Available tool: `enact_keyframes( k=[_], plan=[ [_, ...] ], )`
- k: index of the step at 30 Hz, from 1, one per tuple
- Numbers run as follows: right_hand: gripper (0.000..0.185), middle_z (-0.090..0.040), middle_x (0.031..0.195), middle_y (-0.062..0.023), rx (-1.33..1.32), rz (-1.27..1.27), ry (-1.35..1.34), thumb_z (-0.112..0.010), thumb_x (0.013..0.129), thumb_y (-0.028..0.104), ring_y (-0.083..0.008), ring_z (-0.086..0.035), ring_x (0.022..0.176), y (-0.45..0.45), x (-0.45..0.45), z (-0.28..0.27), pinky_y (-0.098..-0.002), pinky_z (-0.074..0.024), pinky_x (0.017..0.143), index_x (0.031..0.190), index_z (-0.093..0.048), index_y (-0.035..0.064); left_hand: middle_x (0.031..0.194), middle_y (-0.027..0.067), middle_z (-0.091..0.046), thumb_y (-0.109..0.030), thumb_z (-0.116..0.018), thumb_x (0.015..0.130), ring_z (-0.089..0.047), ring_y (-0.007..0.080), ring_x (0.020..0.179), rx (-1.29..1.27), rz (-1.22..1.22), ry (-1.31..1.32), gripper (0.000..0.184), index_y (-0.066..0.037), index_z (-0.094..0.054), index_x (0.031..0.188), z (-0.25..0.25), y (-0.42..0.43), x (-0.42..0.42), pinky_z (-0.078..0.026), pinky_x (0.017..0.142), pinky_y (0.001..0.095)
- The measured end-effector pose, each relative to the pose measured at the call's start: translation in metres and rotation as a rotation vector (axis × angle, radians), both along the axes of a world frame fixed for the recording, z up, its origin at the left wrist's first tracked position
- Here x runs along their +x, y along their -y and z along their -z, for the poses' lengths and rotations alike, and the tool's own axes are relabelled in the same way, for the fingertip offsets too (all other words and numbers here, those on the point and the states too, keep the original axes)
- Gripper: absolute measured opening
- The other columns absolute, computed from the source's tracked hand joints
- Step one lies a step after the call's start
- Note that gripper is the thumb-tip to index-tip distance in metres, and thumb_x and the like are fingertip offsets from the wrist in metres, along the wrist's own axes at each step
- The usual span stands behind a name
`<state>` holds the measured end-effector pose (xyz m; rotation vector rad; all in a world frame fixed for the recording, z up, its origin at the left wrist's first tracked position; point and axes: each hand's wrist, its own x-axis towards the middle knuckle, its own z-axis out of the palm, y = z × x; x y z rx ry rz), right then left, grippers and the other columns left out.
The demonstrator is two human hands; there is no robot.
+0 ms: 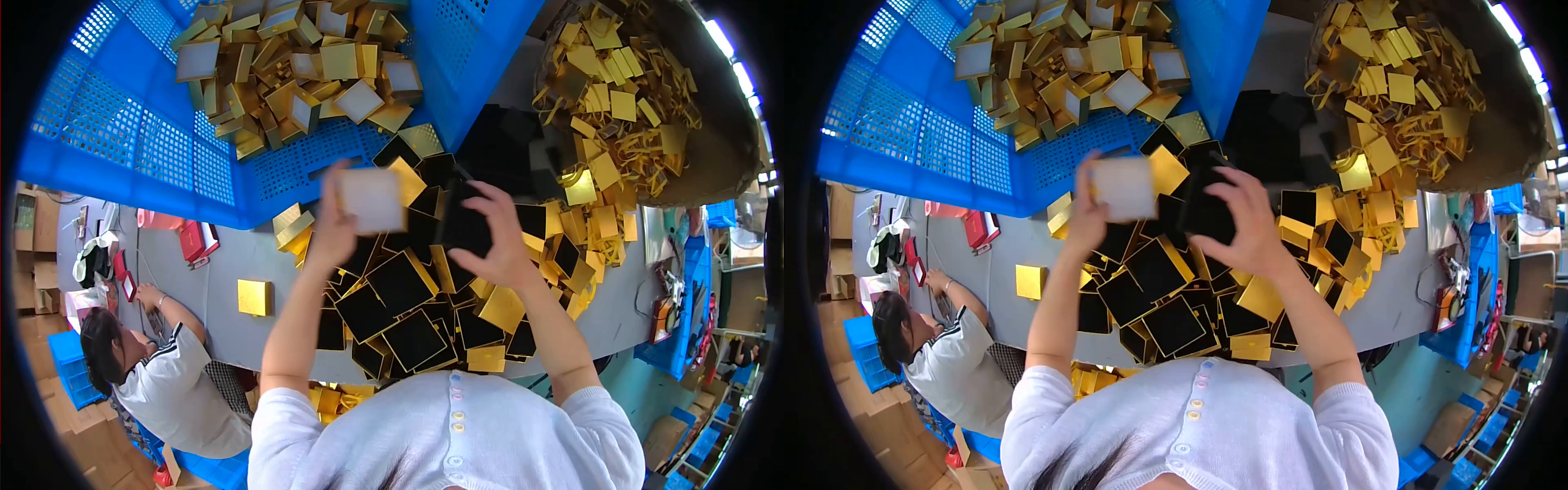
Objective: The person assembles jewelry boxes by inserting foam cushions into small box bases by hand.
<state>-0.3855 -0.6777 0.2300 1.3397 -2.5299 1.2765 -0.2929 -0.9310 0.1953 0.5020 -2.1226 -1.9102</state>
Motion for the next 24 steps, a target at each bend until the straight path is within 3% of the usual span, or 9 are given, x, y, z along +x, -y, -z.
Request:
enact_keyframes(
  k=[1, 3, 5, 11, 13, 16, 20, 21, 24],
  plan=[
    [0.06, -0.042, 0.135, -0.0159, 0.038, -0.073, -0.103, -0.078, 0.066, 0.027, -0.0365, -0.04, 0.125, 0.01, 0.004, -0.003, -0.0458, -0.0323, 0.105, 0.117, -0.052, 0.0084, 0.141, 0.0145, -0.037, 0.013, -0.044, 0.072, -0.032, 0.0248, 0.134, 0.042, 0.122, -0.025, 0.075, -0.008, -0.029, 0.143, -0.01, -0.02, 0.003, -0.023, 0.112, 0.0345],
    [0.063, -0.041, 0.137, -0.0168, 0.1, -0.227, -0.175, -0.076, 0.069, 0.039, -0.0384, -0.033, 0.13, 0.024, 0.008, -0.001, -0.0509, -0.0264, 0.108, 0.118, -0.051, 0.0094, 0.141, 0.0156, -0.037, -0.012, -0.041, 0.096, -0.032, 0.0254, 0.135, 0.147, 0.199, -0.057, 0.049, -0.005, -0.027, 0.143, -0.011, -0.052, 0.005, -0.022, 0.111, 0.0333],
    [0.054, -0.04, 0.136, -0.0182, 0.157, -0.269, -0.219, -0.068, 0.077, 0.04, -0.0398, -0.031, 0.131, 0.024, 0.014, -0.007, -0.0552, -0.0223, 0.108, 0.118, -0.052, 0.009, 0.142, 0.0154, -0.035, -0.02, -0.035, 0.101, -0.03, 0.0249, 0.135, 0.044, 0.192, -0.099, 0.046, -0.004, -0.026, 0.143, -0.026, -0.077, 0.008, -0.021, 0.111, 0.0334],
    [0.04, -0.031, 0.144, -0.0196, -0.07, 0.065, -0.073, -0.051, 0.088, 0.018, -0.0412, -0.023, 0.136, 0.011, 0.022, 0.01, -0.0537, -0.0154, 0.11, 0.126, -0.044, 0.0062, 0.145, 0.0086, -0.031, -0.02, -0.034, 0.1, -0.025, 0.0224, 0.137, 0.084, 0.166, -0.144, 0.045, -0.009, -0.027, 0.143, -0.028, -0.104, 0.011, -0.016, 0.113, 0.0349],
    [0.042, -0.03, 0.145, -0.0204, -0.052, 0.024, -0.035, -0.051, 0.086, 0.012, -0.0385, -0.022, 0.138, 0.009, 0.021, 0.012, -0.0509, -0.0159, 0.111, 0.126, -0.042, 0.0059, 0.143, 0.0108, -0.034, -0.013, -0.049, 0.094, -0.032, 0.0229, 0.132, 0.056, 0.159, -0.176, 0.054, -0.01, -0.026, 0.143, -0.026, -0.102, 0.008, -0.023, 0.111, 0.0355],
    [0.044, -0.038, 0.141, -0.0181, -0.52, -0.2, 0.591, -0.057, 0.081, 0.007, -0.0294, -0.031, 0.135, 0.011, 0.008, 0.017, -0.042, -0.0249, 0.109, 0.123, -0.045, 0.0048, 0.134, 0.0135, -0.042, 0.01, -0.068, 0.071, -0.047, 0.0229, 0.12, 0.022, 0.147, 0.036, 0.084, -0.011, -0.028, 0.142, -0.037, -0.086, 0.008, -0.039, 0.1, 0.0327],
    [0.041, -0.053, 0.122, -0.0161, -0.168, 0.179, 0.239, -0.063, 0.079, 0.012, -0.0321, -0.049, 0.119, -0.004, -0.087, 0.037, -0.0388, -0.0378, 0.1, 0.117, -0.051, 0.0027, 0.133, 0.0075, -0.045, 0.001, -0.074, 0.072, -0.05, 0.0186, 0.116, 0.273, 0.756, 0.371, 0.092, -0.013, -0.023, 0.148, -0.071, -0.017, 0.002, -0.041, 0.099, 0.0323],
    [0.042, -0.057, 0.117, -0.0156, -0.068, 0.282, 0.051, -0.066, 0.077, 0.013, -0.0337, -0.053, 0.113, -0.013, -0.125, 0.061, -0.0385, -0.0409, 0.098, 0.115, -0.053, 0.0026, 0.129, 0.0081, -0.049, -0.006, -0.072, 0.076, -0.055, 0.0184, 0.109, 0.083, 0.763, 0.197, 0.079, -0.011, -0.032, 0.144, -0.049, 0.005, -0.009, -0.045, 0.093, 0.0334],
    [0.057, -0.05, 0.126, -0.0188, 0.198, 0.441, -0.044, -0.072, 0.074, 0.018, -0.0367, -0.047, 0.119, -0.043, -0.226, 0.138, -0.0408, -0.0396, 0.1, 0.124, -0.048, 0.0066, 0.122, 0.0139, -0.055, -0.018, -0.07, 0.08, -0.056, 0.0232, 0.108, 0.15, 0.094, 0.234, 0.066, -0.005, -0.04, 0.137, 0.02, 0.069, -0.084, -0.048, 0.09, 0.038]
  ],
)
